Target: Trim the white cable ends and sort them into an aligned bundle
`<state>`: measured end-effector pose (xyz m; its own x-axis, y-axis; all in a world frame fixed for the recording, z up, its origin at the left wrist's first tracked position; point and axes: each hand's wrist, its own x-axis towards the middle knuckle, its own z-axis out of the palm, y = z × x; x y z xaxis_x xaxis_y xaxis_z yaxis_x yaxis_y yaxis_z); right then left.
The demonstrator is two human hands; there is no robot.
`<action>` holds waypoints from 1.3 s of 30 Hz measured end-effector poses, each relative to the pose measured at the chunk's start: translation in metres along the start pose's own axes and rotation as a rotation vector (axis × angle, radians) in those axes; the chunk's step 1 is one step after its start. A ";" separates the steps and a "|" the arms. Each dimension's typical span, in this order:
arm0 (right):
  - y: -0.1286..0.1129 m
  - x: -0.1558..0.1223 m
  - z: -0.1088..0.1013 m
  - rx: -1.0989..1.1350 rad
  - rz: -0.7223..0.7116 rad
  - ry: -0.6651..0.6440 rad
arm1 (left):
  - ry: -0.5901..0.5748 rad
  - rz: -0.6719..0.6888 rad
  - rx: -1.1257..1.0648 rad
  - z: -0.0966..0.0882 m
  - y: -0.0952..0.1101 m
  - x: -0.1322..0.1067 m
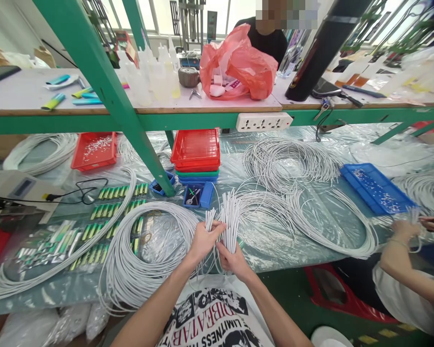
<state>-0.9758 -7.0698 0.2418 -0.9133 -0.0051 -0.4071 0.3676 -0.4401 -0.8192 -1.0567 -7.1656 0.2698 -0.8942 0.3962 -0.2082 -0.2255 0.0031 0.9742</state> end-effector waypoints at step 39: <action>0.009 -0.002 0.012 -0.115 -0.241 0.272 | 0.157 -0.004 0.029 -0.004 -0.015 -0.003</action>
<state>-0.9726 -7.0841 0.2403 -0.9017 0.3317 -0.2774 0.1796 -0.2962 -0.9381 -1.0523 -7.1706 0.2557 -0.9434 0.2477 -0.2207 -0.2197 0.0320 0.9750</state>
